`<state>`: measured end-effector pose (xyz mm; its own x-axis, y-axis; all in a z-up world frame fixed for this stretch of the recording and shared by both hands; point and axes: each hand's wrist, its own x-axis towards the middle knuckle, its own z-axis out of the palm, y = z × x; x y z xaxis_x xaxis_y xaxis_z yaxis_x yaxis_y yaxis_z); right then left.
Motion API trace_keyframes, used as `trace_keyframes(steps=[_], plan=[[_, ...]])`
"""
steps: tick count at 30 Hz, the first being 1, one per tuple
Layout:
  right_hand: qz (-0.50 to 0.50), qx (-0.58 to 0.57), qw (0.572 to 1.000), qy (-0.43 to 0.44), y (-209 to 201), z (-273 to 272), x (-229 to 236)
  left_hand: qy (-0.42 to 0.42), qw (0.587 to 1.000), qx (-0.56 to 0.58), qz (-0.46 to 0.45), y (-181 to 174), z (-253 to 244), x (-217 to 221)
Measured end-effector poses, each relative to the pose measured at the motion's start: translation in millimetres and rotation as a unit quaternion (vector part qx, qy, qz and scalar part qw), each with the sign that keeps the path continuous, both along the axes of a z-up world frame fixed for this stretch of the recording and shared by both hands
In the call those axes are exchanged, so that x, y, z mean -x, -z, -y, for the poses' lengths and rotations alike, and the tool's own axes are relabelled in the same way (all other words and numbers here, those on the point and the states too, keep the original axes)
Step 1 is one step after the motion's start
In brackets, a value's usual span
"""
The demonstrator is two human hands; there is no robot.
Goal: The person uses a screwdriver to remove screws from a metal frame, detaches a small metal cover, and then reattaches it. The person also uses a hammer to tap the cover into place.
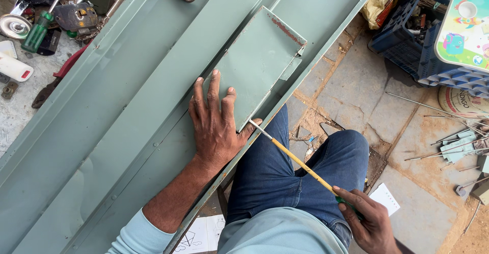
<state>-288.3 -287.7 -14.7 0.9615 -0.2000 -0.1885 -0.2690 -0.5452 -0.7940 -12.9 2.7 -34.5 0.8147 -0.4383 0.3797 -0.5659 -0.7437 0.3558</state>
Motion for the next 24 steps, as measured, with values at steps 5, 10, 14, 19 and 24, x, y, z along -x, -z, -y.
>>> trace_keyframes(steps=[5, 10, 14, 19, 24], plan=[[-0.107, -0.048, 0.982, 0.146, -21, 7, 6, -0.010, 1.000, 0.010, -0.022, 0, 0, -2], [-0.218, -0.194, 0.943, 0.161, -30, 26, 2, -0.026, 0.998, 0.013, -0.055, -8, -1, -1], [-0.285, -0.295, 0.893, 0.183, -37, 35, -3, -0.032, 0.996, -0.006, -0.082, -12, -1, -1], [-0.168, -0.026, 0.980, 0.103, -55, 12, -10, -0.024, 0.998, -0.002, -0.053, -9, -2, -4], [0.175, 0.450, 0.870, -0.102, -70, -18, -20, -0.021, 0.998, 0.012, -0.056, -10, -2, -2]])
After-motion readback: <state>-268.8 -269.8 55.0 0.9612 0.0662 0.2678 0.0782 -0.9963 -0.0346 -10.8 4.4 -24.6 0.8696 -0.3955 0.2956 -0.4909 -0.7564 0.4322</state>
